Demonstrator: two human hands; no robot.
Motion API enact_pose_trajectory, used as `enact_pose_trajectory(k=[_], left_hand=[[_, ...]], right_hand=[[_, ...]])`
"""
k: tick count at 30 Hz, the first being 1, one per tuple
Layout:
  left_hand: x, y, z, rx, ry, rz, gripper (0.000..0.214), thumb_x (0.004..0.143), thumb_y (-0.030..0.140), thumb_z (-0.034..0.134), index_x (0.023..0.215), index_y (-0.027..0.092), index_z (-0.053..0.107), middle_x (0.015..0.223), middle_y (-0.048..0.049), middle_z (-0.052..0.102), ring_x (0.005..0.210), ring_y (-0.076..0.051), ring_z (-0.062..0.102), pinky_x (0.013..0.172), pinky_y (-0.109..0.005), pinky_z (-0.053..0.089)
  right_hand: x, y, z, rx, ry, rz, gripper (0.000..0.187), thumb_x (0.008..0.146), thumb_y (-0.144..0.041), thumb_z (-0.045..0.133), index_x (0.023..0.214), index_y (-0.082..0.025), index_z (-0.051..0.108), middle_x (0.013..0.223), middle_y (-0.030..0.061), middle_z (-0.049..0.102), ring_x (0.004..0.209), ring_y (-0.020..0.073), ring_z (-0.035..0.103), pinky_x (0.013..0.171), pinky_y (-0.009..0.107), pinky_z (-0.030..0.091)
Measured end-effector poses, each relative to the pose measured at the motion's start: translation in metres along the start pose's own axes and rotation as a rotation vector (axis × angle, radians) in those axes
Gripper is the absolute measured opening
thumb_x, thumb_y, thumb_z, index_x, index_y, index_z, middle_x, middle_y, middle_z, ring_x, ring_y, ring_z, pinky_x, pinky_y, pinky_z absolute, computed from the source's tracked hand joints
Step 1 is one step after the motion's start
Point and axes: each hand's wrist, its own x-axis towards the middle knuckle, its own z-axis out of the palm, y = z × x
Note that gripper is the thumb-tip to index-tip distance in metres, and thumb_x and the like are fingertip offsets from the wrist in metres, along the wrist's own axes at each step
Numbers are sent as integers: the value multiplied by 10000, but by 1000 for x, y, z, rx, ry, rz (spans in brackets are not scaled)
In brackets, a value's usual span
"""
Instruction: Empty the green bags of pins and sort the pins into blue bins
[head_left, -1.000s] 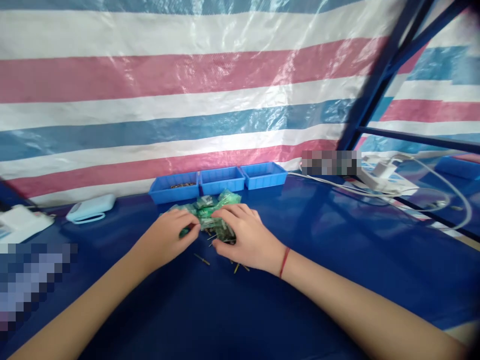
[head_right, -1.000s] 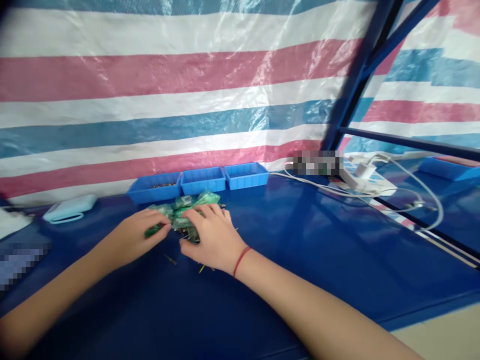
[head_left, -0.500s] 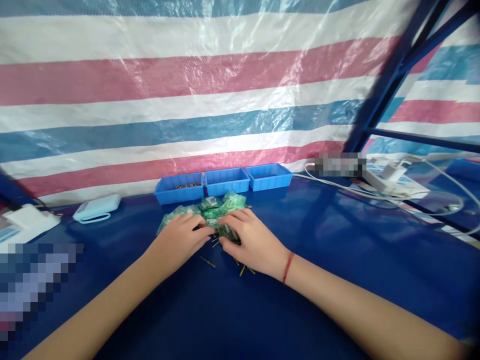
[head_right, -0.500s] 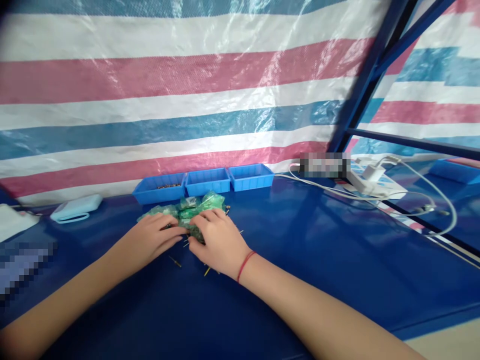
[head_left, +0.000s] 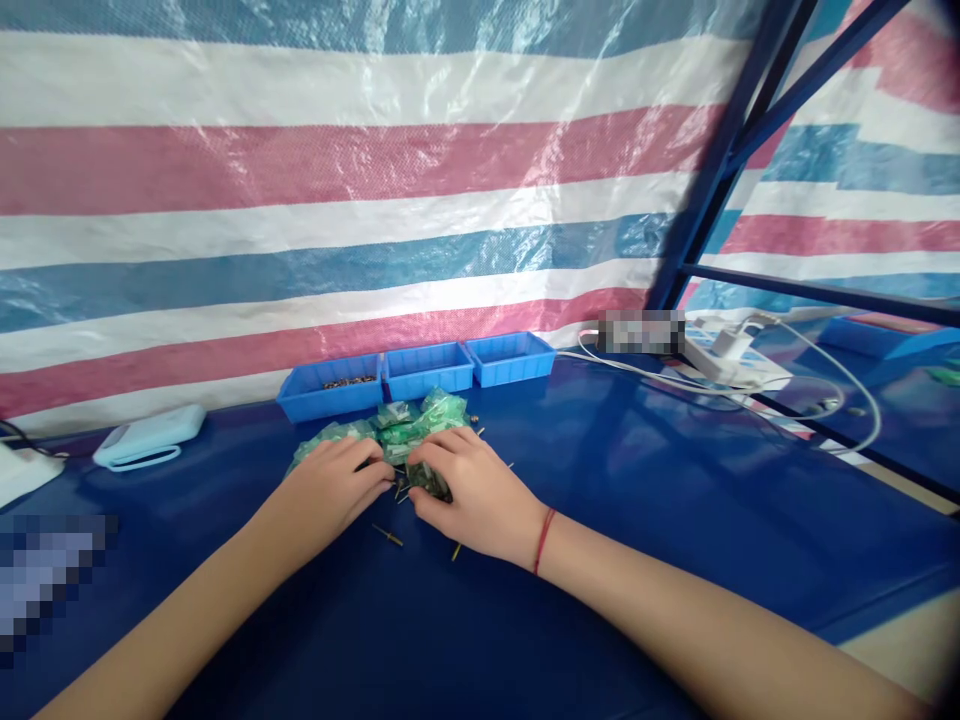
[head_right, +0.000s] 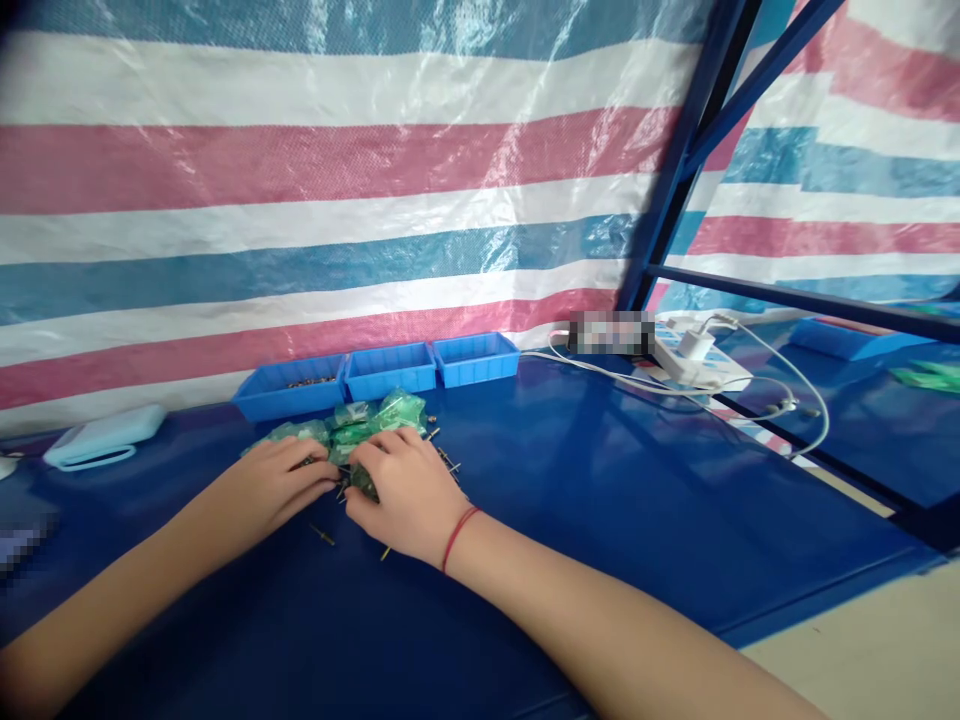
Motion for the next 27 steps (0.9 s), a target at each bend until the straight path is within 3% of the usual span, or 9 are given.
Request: enact_pose_trajectory(k=[4, 9, 12, 18, 27], left_hand=[[3, 4, -7, -162, 31, -41, 245, 948, 282, 391, 898, 202, 617, 883, -37, 608, 844, -200, 559, 772, -345, 392], [9, 26, -19, -604, 112, -476, 222, 896, 390, 454, 876, 218, 593, 777, 6, 614, 703, -153, 565, 645, -259, 425], [12, 39, -21, -869, 131, -615, 267, 875, 448, 465, 864, 216, 596, 751, 13, 603, 669, -143, 564, 606, -240, 432], [15, 42, -20, -1098, 160, -670, 290, 845, 480, 521, 883, 204, 599, 641, 32, 550, 610, -127, 536, 588, -230, 432], [13, 37, -21, -1047, 189, -615, 295, 853, 466, 514, 837, 192, 623, 632, 13, 576, 600, -135, 556, 574, -244, 460]], right_hand=[[-2, -2, 0, 6, 72, 15, 196, 813, -281, 596, 983, -198, 650, 1035, 56, 641, 1048, 233, 501, 909, 382, 400], [-1, -7, -2, 92, 129, -11, 185, 811, -311, 637, 960, -201, 627, 929, 21, 667, 958, 200, 541, 853, 335, 407], [0, -10, -4, 164, 157, -18, 122, 817, -290, 641, 857, -185, 593, 834, 4, 664, 817, 163, 566, 765, 292, 420], [2, -11, -7, 254, 200, -54, 44, 848, -200, 591, 816, -174, 605, 805, 0, 676, 773, 136, 587, 751, 254, 426], [4, -17, -10, 481, 133, 129, 146, 876, -182, 515, 816, -189, 648, 744, -21, 685, 669, 101, 615, 639, 214, 454]])
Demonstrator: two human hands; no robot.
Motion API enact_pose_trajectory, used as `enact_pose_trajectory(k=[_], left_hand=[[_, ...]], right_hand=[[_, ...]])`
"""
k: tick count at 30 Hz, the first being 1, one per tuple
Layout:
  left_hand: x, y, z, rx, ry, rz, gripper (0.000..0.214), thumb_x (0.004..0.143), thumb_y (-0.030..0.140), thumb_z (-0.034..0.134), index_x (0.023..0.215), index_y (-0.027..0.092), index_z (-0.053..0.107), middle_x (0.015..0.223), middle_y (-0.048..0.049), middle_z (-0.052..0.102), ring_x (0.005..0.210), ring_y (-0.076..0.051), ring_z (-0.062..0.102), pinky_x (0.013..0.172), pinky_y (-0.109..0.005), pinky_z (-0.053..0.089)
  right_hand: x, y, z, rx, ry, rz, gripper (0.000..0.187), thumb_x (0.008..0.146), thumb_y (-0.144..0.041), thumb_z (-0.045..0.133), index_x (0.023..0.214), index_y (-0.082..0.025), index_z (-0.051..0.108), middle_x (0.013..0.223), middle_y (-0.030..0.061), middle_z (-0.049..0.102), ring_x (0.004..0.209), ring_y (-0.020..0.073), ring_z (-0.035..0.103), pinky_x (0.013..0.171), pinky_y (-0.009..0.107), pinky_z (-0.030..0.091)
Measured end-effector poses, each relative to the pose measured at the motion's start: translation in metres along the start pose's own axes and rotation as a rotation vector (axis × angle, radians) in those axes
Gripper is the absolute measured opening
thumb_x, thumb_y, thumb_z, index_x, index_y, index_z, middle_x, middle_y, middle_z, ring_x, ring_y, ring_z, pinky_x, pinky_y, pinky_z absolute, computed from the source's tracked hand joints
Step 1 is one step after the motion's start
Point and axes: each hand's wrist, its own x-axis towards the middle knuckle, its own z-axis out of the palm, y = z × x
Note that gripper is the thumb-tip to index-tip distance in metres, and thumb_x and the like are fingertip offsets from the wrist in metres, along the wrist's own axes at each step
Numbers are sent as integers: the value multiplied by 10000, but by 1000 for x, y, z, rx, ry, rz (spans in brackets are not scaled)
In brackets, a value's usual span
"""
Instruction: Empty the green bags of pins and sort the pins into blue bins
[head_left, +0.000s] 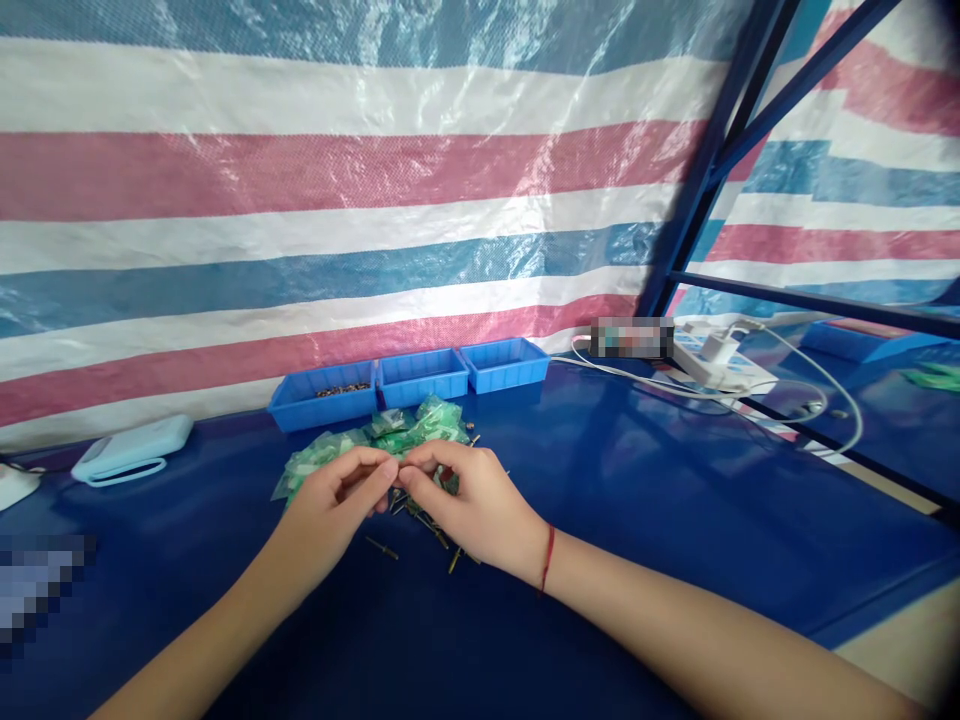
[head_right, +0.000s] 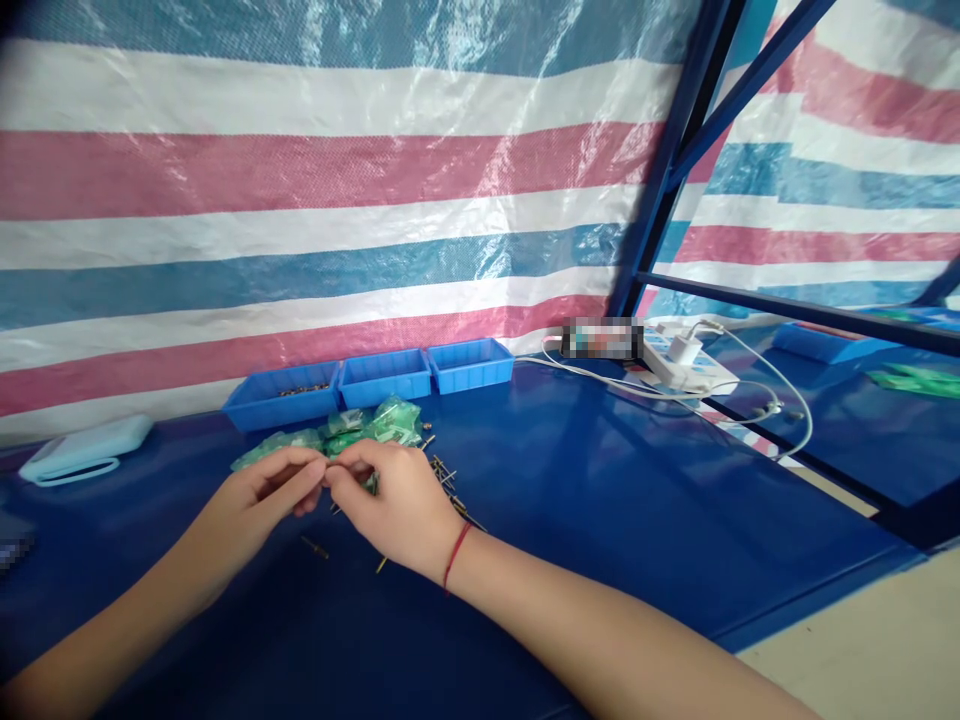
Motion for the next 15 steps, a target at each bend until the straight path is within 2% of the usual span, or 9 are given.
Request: enact_pose_trajectory(k=[3, 6, 10, 13, 15], left_hand=[[-1, 2, 0, 54, 18, 41, 263, 837, 437, 536, 866, 197, 639, 691, -4, 628, 631, -150, 591, 592, -254, 485], [-3, 1, 0, 122, 40, 91, 237, 833, 411, 542, 915, 211, 640, 812, -13, 682, 711, -164, 635, 651, -262, 506], [-6, -2, -2, 305, 89, 183, 211, 846, 389, 517, 922, 233, 637, 848, 7, 704, 726, -166, 649, 652, -262, 494], [-2, -5, -10, 432, 121, 227, 221, 848, 407, 501, 878, 243, 648, 828, 18, 707, 695, -163, 639, 641, -263, 479], [7, -8, -21, 480, 196, 185, 254, 842, 450, 506, 877, 245, 651, 849, 14, 712, 700, -171, 641, 653, -269, 477]], right_hand=[[0, 3, 2, -32, 79, -18, 97, 832, -157, 564, 866, -199, 644, 782, -17, 685, 734, 119, 619, 693, 238, 467], [0, 4, 2, -105, 153, -108, 113, 801, -134, 601, 876, -209, 642, 816, -11, 685, 803, 138, 608, 767, 272, 462], [-1, 2, 1, -103, 152, -249, 142, 815, -111, 579, 903, -209, 632, 887, 1, 700, 850, 138, 613, 827, 287, 455], [-1, 0, 0, -120, 163, -237, 173, 821, -141, 579, 978, -208, 607, 924, 12, 683, 887, 149, 606, 842, 302, 456], [-1, -1, 0, -147, 181, -191, 206, 819, -161, 581, 1021, -203, 586, 966, 30, 664, 934, 168, 589, 841, 316, 458]])
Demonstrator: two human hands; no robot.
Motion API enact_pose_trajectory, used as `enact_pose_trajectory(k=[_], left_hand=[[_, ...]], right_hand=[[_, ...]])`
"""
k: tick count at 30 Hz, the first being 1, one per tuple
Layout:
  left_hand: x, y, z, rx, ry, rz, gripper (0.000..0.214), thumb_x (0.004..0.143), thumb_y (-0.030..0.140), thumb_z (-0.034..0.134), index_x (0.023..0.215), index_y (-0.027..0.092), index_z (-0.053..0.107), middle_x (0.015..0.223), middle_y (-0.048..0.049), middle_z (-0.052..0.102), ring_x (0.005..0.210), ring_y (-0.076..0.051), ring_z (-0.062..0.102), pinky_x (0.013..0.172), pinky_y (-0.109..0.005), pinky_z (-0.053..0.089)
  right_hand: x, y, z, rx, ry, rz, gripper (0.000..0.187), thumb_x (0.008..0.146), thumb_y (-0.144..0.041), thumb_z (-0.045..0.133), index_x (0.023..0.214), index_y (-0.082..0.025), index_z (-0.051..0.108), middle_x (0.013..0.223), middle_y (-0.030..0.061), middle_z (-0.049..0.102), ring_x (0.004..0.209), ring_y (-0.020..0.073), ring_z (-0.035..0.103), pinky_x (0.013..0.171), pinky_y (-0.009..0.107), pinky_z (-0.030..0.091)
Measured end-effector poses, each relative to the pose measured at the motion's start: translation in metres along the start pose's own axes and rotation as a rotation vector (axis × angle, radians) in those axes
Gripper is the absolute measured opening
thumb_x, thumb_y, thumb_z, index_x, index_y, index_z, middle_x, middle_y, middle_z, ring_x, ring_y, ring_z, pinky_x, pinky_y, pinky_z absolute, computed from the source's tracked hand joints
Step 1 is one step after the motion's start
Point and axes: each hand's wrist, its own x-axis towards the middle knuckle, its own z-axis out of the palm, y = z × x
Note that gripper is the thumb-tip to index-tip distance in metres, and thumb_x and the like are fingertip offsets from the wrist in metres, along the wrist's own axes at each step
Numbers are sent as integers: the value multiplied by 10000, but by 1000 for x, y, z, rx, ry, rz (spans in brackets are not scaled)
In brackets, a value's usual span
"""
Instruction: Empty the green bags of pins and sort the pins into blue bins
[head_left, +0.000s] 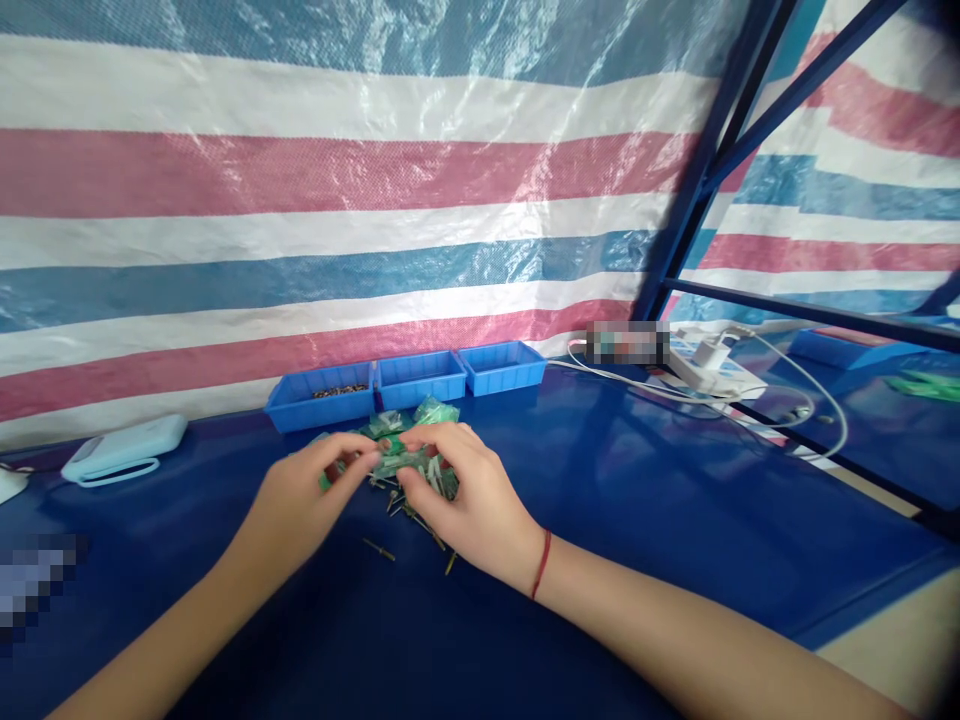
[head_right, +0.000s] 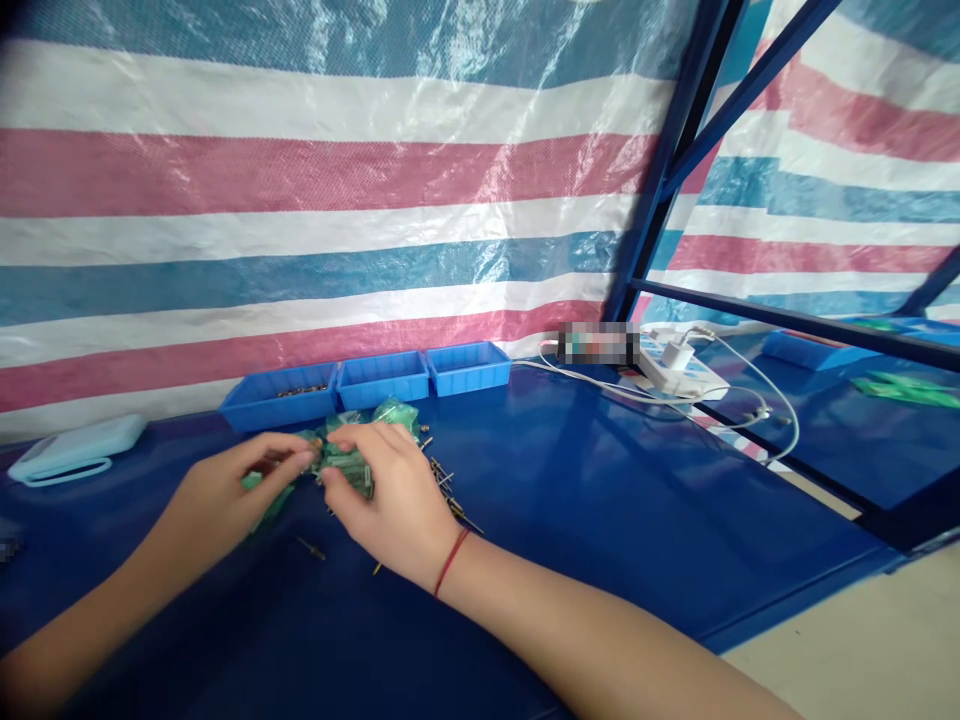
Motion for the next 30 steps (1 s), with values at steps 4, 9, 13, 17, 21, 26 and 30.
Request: enact_pose_trajectory(k=[4, 9, 13, 17, 21, 26, 30], left_hand=[[34, -29, -19, 164, 163, -158, 297, 830, 483, 510, 913, 234, 649, 868, -13, 710, 767, -213, 653, 674, -286, 469], [74, -70, -34, 488, 147, -94, 364, 899, 428, 370, 1003, 186, 621, 871, -38, 680, 835, -263, 640, 683, -312, 446], [86, -83, -24, 539, 128, -22, 361, 892, 416, 372, 1013, 175, 612, 982, -86, 684, 958, -294, 615, 804, -362, 446], [66, -64, -16, 417, 86, 95, 345, 903, 391, 384, 1052, 176, 609, 1039, -100, 673, 991, -264, 591, 866, -370, 422], [31, -33, -15, 342, -137, 239, 279, 913, 315, 387, 852, 201, 634, 870, -34, 672, 803, -190, 577, 744, -306, 419], [8, -22, -10, 401, -191, 436, 236, 895, 252, 427, 832, 182, 644, 731, -27, 610, 712, -168, 539, 689, -292, 400], [5, -27, -3, 426, -239, 460, 183, 873, 281, 508, 909, 199, 668, 831, -40, 642, 808, -187, 581, 727, -311, 405]], right_hand=[[0, 3, 1, -45, -17, 31, 192, 823, -159, 553, 1009, -202, 572, 991, 44, 644, 973, 184, 567, 847, 330, 453], [-1, 8, 4, -70, -52, 28, 168, 832, -153, 526, 987, -207, 564, 994, 39, 631, 989, 177, 564, 912, 342, 421], [-2, 9, 3, -67, -65, 40, 170, 823, -144, 529, 974, -208, 572, 989, 45, 620, 972, 187, 560, 894, 339, 432], [0, 9, 2, -59, -70, 69, 164, 818, -135, 535, 959, -201, 586, 987, 48, 616, 961, 189, 554, 872, 342, 441], [1, 8, 3, -49, -76, 100, 165, 819, -129, 537, 953, -203, 598, 978, 51, 615, 970, 200, 550, 846, 354, 448], [1, 6, 5, -35, -74, 89, 158, 820, -127, 532, 934, -211, 604, 972, 49, 615, 964, 204, 555, 833, 365, 455], [0, 6, 5, -26, -65, 64, 158, 822, -125, 528, 930, -212, 604, 979, 51, 609, 974, 200, 556, 863, 368, 453]])
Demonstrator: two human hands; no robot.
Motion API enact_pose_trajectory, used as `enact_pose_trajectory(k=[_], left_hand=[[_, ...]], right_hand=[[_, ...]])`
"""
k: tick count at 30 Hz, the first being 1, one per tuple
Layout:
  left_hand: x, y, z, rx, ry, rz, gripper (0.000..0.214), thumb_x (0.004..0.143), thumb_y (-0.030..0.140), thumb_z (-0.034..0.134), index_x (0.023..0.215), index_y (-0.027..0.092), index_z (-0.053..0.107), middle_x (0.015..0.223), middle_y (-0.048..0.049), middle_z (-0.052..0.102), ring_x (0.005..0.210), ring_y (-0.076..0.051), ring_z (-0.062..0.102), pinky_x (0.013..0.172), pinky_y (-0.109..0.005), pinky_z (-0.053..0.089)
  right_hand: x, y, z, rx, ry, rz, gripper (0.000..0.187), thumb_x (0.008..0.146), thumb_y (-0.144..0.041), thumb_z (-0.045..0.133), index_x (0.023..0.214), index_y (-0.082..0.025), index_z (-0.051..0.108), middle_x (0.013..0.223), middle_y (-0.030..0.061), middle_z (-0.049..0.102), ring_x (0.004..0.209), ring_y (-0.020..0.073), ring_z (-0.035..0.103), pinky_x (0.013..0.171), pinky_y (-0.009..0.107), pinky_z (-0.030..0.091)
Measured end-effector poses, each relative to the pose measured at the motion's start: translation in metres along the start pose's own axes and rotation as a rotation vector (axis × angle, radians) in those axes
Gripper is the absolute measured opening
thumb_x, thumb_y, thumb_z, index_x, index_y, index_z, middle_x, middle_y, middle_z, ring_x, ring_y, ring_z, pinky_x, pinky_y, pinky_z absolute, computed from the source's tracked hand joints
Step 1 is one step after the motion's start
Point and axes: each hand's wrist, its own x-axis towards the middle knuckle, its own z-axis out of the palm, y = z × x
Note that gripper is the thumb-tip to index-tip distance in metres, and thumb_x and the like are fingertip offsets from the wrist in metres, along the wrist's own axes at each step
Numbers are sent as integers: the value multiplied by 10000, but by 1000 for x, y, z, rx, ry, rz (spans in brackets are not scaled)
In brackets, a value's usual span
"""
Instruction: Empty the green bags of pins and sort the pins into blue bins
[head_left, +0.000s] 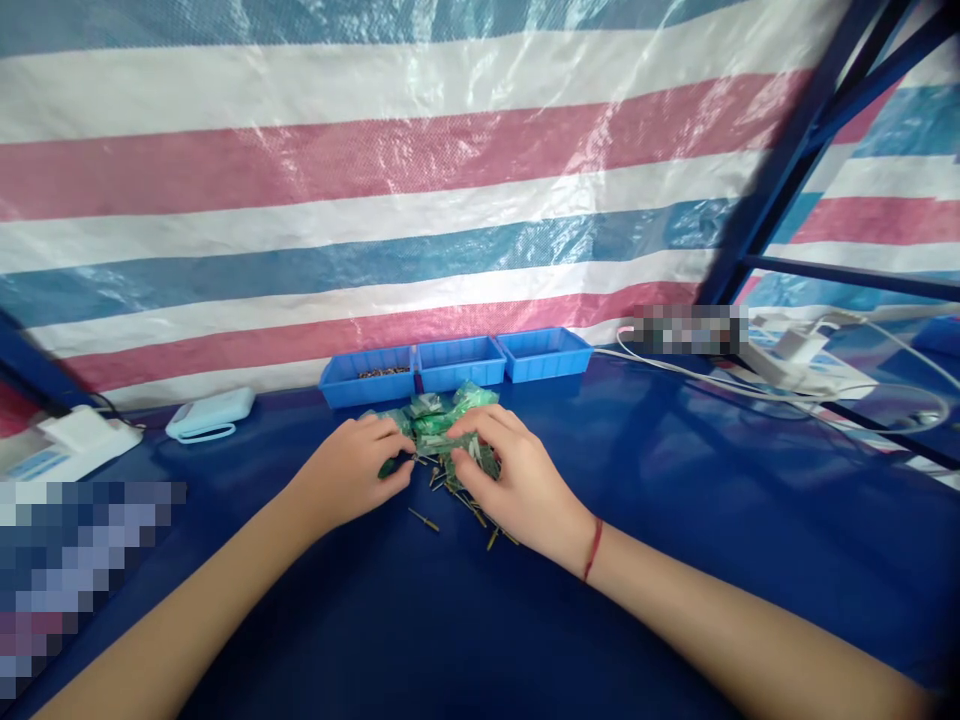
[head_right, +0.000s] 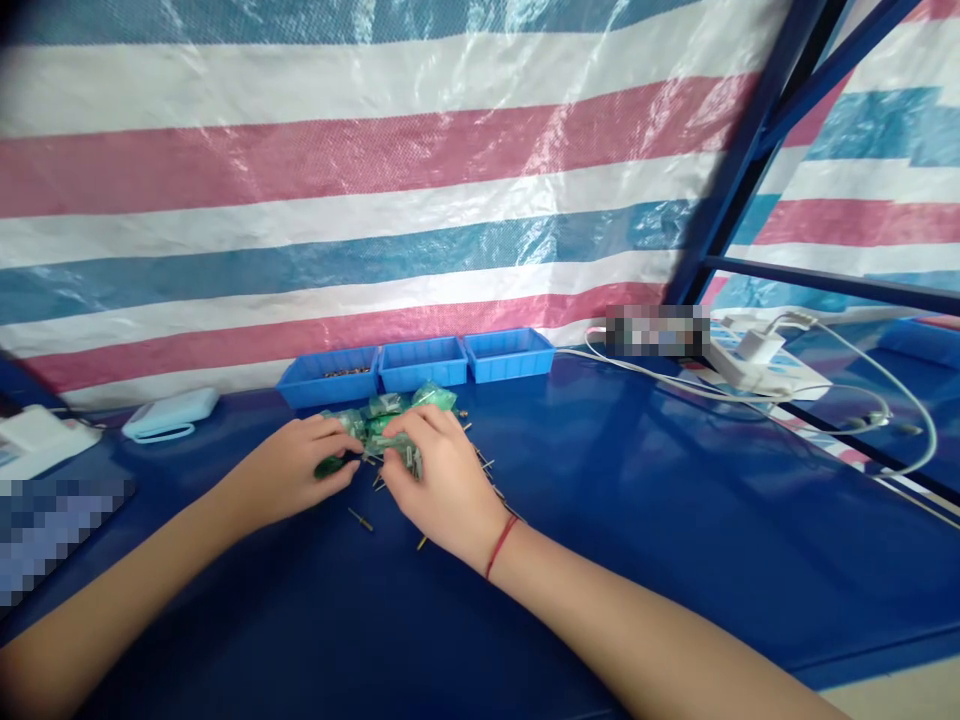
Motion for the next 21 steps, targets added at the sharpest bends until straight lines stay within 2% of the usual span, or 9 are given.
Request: enact_pose_trajectory(k=[5, 9, 11, 14, 18, 21], left_hand=[[-2, -2, 8, 7, -38, 6, 201, 908, 333, 495, 923, 216, 658, 877, -32, 644, 829, -189, 583, 698, -305, 382], [-1, -2, 1, -23, -39, -16, 171, 893, 327, 510, 862, 213, 635, 830, -16, 644, 807, -189, 579, 665, -294, 359], [1, 2, -7, -113, -54, -64, 166, 883, 329, 513, 832, 215, 623, 771, 3, 642, 749, -173, 582, 645, -279, 365], [4, 16, -19, -356, -89, -207, 175, 880, 350, 498, 829, 229, 614, 698, 41, 631, 619, -130, 568, 580, -241, 388], [7, 34, -22, -622, 25, -363, 179, 848, 386, 529, 836, 221, 600, 754, 33, 659, 654, -129, 606, 600, -227, 447], [6, 39, -17, -729, 97, -420, 199, 836, 408, 554, 828, 210, 575, 758, 14, 663, 694, -149, 626, 626, -245, 477]], right_hand=[[-1, -1, 1, -29, -35, -5, 159, 806, -101, 536, 909, -199, 609, 971, 53, 613, 955, 191, 555, 867, 351, 448], [-1, 1, 3, -69, -74, -8, 138, 803, -105, 545, 876, -197, 619, 948, 42, 636, 934, 190, 562, 866, 349, 437], [-2, 2, 5, -74, -90, -6, 115, 802, -119, 561, 862, -194, 624, 909, 32, 655, 908, 188, 571, 854, 341, 438], [-3, 1, 6, -18, -79, 25, 101, 805, -161, 599, 895, -189, 635, 863, 17, 676, 824, 167, 592, 782, 298, 458], [-4, -5, 3, 137, -89, 73, 122, 858, -157, 543, 884, -185, 659, 741, -15, 669, 614, 104, 563, 611, 224, 442], [-4, -7, 2, 228, -27, 109, 121, 850, -148, 554, 879, -174, 668, 762, -5, 679, 627, 100, 571, 597, 211, 436]])
